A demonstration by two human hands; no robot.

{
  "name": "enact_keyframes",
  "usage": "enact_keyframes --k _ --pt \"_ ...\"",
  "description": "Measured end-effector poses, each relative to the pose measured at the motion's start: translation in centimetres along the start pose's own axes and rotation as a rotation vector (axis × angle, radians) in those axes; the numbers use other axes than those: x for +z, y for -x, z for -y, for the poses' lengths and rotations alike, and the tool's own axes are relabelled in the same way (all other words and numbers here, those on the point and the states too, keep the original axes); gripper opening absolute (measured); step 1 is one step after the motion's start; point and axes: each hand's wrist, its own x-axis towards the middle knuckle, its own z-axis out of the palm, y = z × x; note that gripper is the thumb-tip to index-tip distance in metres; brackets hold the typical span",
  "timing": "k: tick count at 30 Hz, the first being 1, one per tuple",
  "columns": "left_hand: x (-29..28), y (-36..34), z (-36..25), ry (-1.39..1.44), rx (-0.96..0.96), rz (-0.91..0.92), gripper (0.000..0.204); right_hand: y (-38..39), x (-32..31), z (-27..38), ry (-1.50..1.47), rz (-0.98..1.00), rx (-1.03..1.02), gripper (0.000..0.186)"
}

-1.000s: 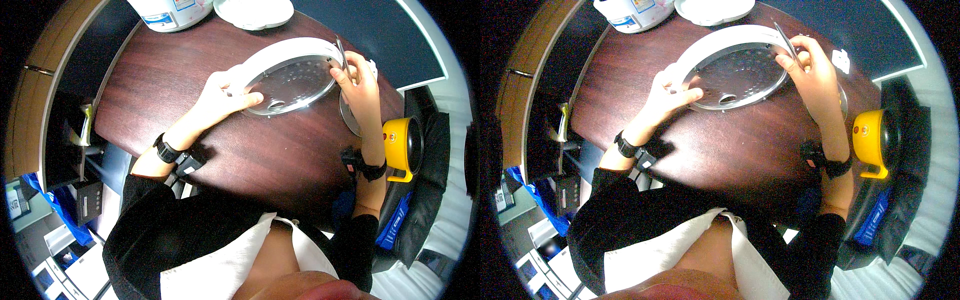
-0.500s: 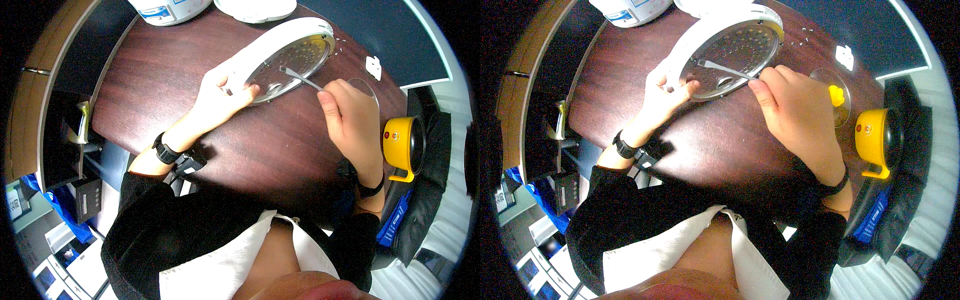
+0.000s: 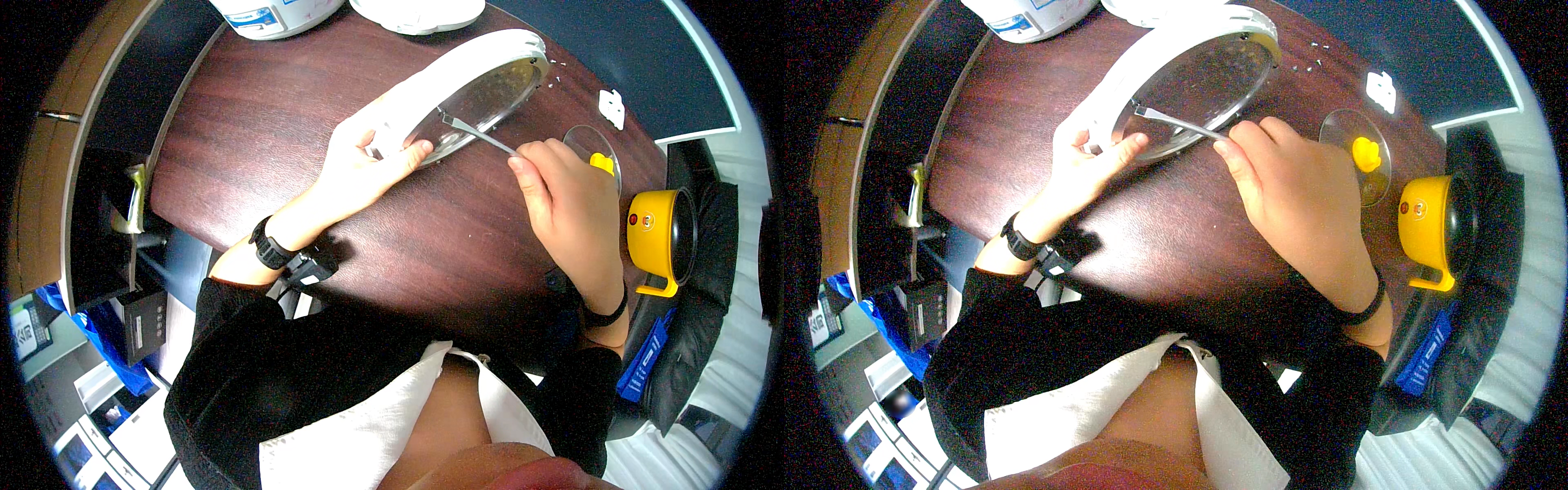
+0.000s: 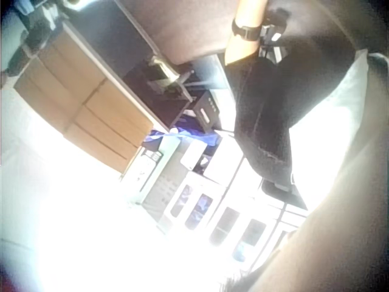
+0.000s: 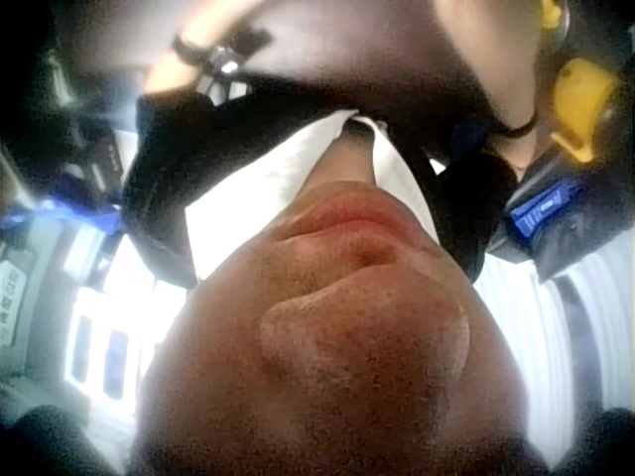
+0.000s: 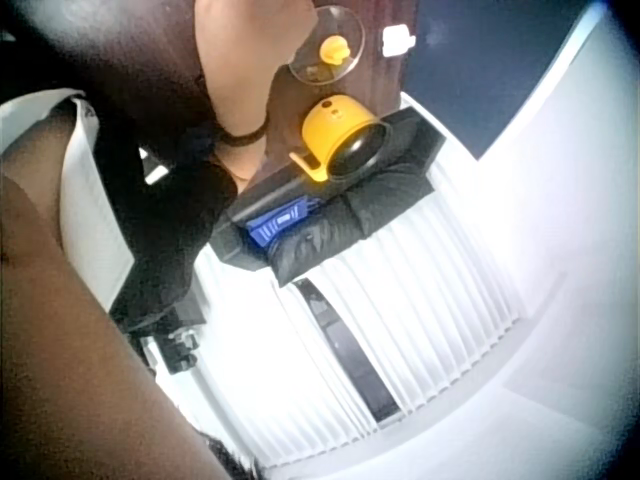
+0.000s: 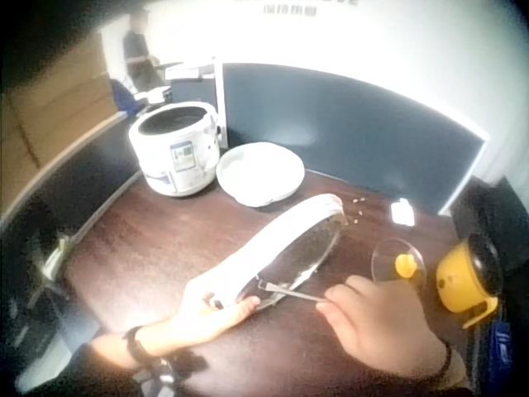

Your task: The person uses a screwdriver to remove screws from a white circular appliance part, likely a steamer tray or lid, and then uses the screwdriver to pry and separate a clear plastic insert from the white frame.

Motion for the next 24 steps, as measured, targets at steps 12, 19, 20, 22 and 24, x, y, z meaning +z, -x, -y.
enact_keyframes --k 12,19,20,22,24 --pt "0.6 -0.6 0.5 -0.069 0.220 -0.112 0.042 0.2 -0.1 0.8 0.112 0.016 0.042 0.020" --pt "-0.3 -0.4 0.3 -0.126 0.145 -0.005 0.044 0.1 1.3 0.3 -0.148 0.051 0.062 0.021" --pt "-0.3 -0.4 0.2 -0.154 0.168 -0.010 0.043 0.1 1.7 0.1 -0.224 0.064 0.056 0.022" --pt "-0.4 -0.4 0.1 -0.175 0.186 -0.013 0.042 0.1 2.4 -0.5 -0.374 0.089 0.043 0.023" --pt "-0.5 -0.3 0.4 -0.162 0.177 -0.010 0.042 0.0 2.8 -0.8 -0.709 0.268 0.138 0.027"
